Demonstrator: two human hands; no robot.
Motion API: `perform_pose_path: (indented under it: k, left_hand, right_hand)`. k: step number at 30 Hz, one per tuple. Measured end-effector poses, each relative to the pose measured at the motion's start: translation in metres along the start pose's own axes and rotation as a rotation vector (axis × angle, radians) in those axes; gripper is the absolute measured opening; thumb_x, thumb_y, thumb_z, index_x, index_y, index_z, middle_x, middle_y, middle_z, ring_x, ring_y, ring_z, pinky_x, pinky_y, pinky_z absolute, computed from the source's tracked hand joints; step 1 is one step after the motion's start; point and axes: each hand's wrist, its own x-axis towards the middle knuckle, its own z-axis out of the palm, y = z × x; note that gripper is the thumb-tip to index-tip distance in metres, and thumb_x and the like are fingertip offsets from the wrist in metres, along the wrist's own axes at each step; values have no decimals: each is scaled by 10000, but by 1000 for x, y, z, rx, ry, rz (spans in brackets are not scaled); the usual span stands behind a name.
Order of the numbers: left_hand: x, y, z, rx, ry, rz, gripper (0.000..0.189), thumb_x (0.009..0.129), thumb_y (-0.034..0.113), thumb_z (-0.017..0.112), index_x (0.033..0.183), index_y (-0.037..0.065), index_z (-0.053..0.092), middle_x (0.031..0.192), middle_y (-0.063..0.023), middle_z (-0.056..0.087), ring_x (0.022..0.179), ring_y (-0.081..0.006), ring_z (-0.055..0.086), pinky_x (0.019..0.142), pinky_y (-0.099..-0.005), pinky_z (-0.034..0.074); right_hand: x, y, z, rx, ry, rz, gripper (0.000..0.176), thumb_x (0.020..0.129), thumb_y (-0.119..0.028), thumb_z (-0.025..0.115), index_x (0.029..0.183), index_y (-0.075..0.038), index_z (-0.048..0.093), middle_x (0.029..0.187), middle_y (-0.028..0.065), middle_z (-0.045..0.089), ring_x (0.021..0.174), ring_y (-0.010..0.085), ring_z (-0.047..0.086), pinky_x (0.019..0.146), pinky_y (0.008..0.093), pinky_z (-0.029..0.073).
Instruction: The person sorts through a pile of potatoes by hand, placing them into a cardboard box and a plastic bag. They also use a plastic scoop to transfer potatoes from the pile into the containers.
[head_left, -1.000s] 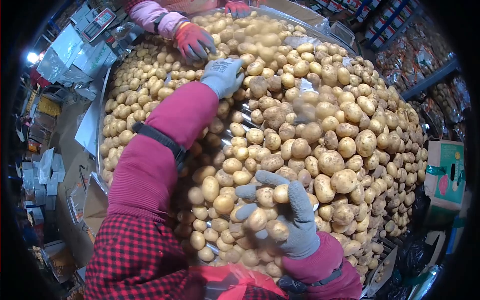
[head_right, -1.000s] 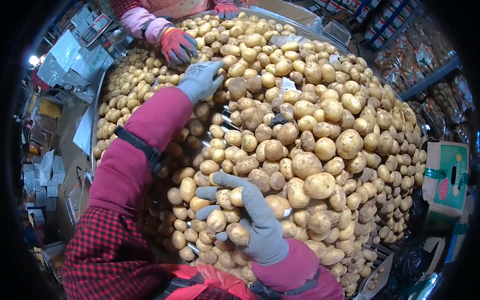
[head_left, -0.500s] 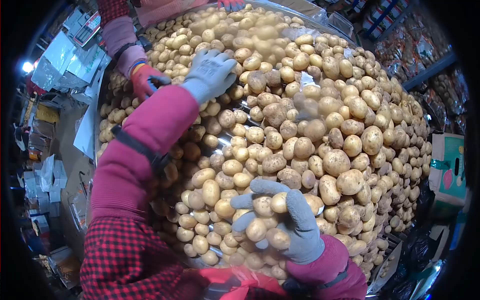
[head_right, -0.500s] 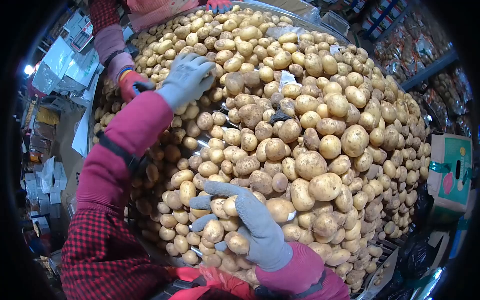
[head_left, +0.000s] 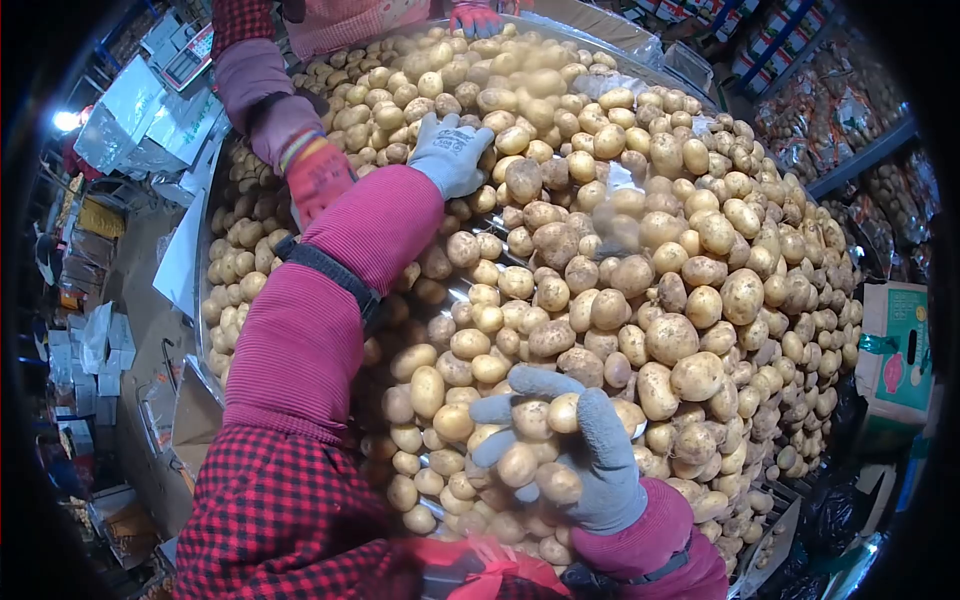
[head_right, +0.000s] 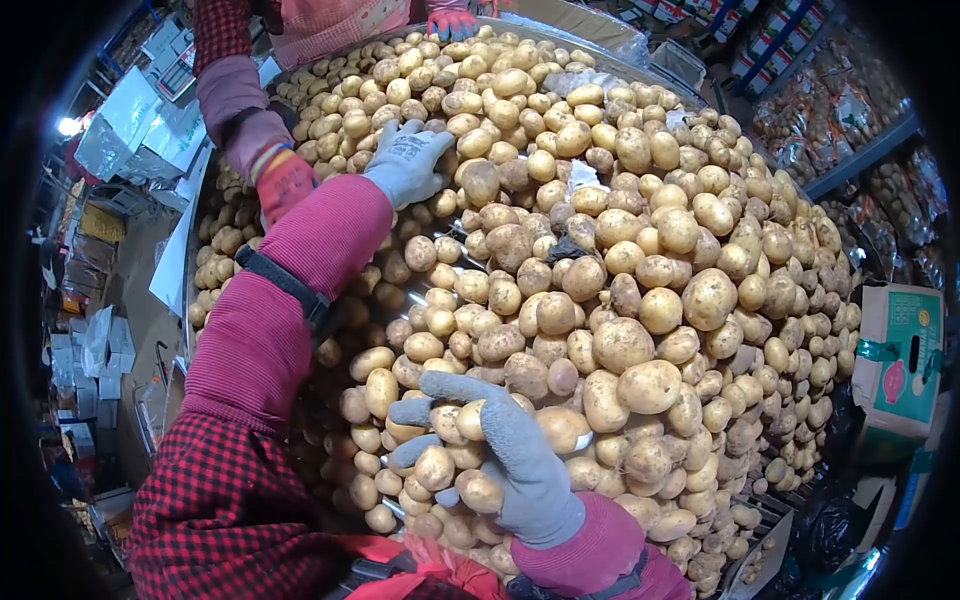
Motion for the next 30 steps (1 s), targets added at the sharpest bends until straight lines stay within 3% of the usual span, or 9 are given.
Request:
perform_pose_path:
  k: [5,13,15,18,20,22,24,26,30]
  left_hand:
    - [10,-3,6,-53,34,-35,636,852,460,756,1369,137,575,1348,-134,636,1387,-322,459,1198,-516,246]
    - [5,4,-3,23,-87,-75,583,864,505,748,1316,156,629,1356,-128,631,1395,-322,454,1205,-504,240]
    - [1,-3,21,-46,152,-30,536,862,490,750,1266,154,646,1337,-128,636,1361,-321,479,1189,-509,256]
    - [-2,-8,26,-128,166,-54,495,867,457,749,1242,150,646,1342,-122,637,1381,-316,470,1194,-524,243]
    - [-23,-1,0,-342,221,-71,469,856,439,767,1200,128,695,1275,-137,688,1337,-309,543,1186,-453,324]
    - [-47,3,-5,-615,432,-33,466,880,413,777,1231,114,708,1229,-132,711,1183,-274,647,1058,-408,477]
    - [-71,13,-16,-1111,402,-76,384,995,354,707,1277,95,681,1196,-74,711,984,-150,690,878,-337,571]
    - [-96,18,-24,-1737,229,-80,373,1027,356,663,1288,90,653,1153,-63,707,967,-164,707,828,-339,599]
    - [-131,23,-27,-1993,116,-183,416,1075,377,563,1363,77,577,1176,-86,688,974,-191,713,794,-358,620]
  right_hand:
    - [1,-4,5,3,33,64,529,976,-116,708,1429,-110,434,1500,267,401,1269,484,566,926,540,597]
    - [0,8,0,-111,-7,-127,536,984,-139,698,1438,-107,415,1517,265,369,1282,499,548,928,556,597]
    - [2,5,2,-109,-8,-105,550,981,-154,704,1441,-88,409,1511,264,378,1284,490,552,938,550,595]
    - [2,-6,4,-103,15,3,591,970,-184,724,1444,-43,401,1496,256,401,1287,462,563,963,531,590]
    - [2,-7,5,-95,35,86,619,961,-200,738,1445,-17,398,1486,249,416,1289,443,571,977,518,587]
    - [3,5,5,-190,52,-137,674,939,-244,771,1445,16,409,1483,240,435,1281,407,590,1003,503,578]
    - [2,7,6,-211,52,-142,732,954,-330,752,1462,45,383,1489,235,432,1291,382,589,992,465,588]
    - [2,6,8,-232,48,-139,802,968,-417,732,1480,73,358,1495,229,429,1302,356,588,981,428,597]
    - [3,8,14,-396,73,-221,702,1025,-377,654,1476,74,361,1476,236,477,1248,341,632,924,389,615]
